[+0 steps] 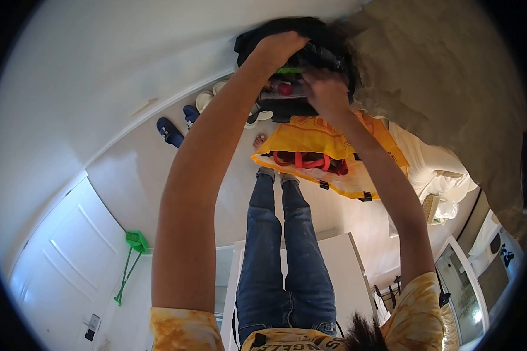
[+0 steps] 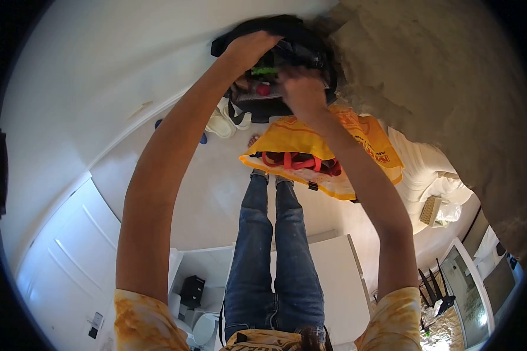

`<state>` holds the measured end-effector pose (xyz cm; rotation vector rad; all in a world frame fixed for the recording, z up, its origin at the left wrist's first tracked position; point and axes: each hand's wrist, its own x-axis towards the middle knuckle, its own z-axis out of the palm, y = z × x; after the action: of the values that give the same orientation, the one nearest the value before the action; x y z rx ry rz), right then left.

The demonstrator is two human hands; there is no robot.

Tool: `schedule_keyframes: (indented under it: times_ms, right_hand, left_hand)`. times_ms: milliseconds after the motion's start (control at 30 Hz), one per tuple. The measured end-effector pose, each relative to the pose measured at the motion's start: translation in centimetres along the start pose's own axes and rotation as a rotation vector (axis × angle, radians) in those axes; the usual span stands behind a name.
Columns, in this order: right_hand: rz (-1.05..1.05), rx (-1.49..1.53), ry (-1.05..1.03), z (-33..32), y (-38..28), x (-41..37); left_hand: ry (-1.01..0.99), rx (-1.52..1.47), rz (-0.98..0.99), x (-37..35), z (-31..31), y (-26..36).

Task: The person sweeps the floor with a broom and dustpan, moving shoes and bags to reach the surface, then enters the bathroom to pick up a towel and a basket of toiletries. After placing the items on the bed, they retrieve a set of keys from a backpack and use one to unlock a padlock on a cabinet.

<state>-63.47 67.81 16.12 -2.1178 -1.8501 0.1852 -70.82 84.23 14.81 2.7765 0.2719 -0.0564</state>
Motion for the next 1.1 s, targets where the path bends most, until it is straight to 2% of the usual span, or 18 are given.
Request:
schedule_keyframes:
  times_ms: [67, 100, 167, 200, 300, 367, 467, 567, 667, 733, 800, 833, 933, 1033, 1100]
  right_hand:
    - [0.122, 0.174, -0.208, -0.7, -2.8, 2.1]
    - [0.185, 0.266, -0.314, -0.7, -3.9, 2.5]
    - [0.131, 0.192, -0.358, 4.2, -2.8, 3.1]
    - [0.101, 0.154, -0.377, 5.0, -2.8, 3.7]
    - [0.169, -0.053, -0.384, 3.4, -2.4, 4.3]
    - [0.179, -0.003, -0.339, 1.6, -0.5, 4.3]
    - [0.163, 0.024, -0.253, 1.2, 1.2, 4.5]
    - [0.169, 0.003, -0.254, 0.2, 1.0, 5.2]
    - [0.190, -0.012, -0.302, 0.3, 0.9, 5.5]
    - [0.203, -0.019, -0.313, 0.5, 0.7, 5.7]
    - [0.226, -0.024, -0.305, 0.4, 0.4, 5.6]
    - [0.224, -0.027, -0.305, 0.4, 0.4, 5.6]
    - [0.230, -0.032, -0.298, 0.4, 0.7, 5.5]
    - [0.236, -0.031, -0.302, 0.5, 0.9, 5.0]
    - [0.216, -0.031, -0.289, 0.1, 1.1, 5.0]
  left_hand:
    - [0.108, -0.054, 0.051, -0.4, 1.0, -0.5]
    - [0.022, -0.055, 0.004, -0.4, 0.2, 0.1]
    - [-0.143, -0.047, -0.082, 0.1, -1.7, 1.1]
    - [-0.136, -0.041, -0.065, 0.0, -1.9, 0.9]
    - [-0.121, -0.064, -0.031, -1.1, -1.8, 0.7]
    - [-0.097, -0.102, -0.027, -1.5, -2.0, 0.6]
    - [0.124, -0.282, -0.009, -3.8, -3.9, 2.7]
    - [0.194, -0.319, -0.203, -7.1, -3.7, 5.1]
    - [-0.159, -0.140, -0.602, -7.8, -0.5, 5.7]
    - [-0.140, -0.306, -0.846, -6.3, 1.7, 4.2]
    - [0.036, -0.338, -0.996, -4.6, 3.7, 4.9]
    - [0.125, -0.352, -1.069, -4.1, 4.4, 5.2]
    - [0.130, -0.430, -1.185, -4.3, 4.3, 5.5]
    - [0.077, -0.438, -0.980, -6.4, 0.7, 6.8]
    - [0.380, -0.431, -0.757, -9.0, 0.3, 6.9]
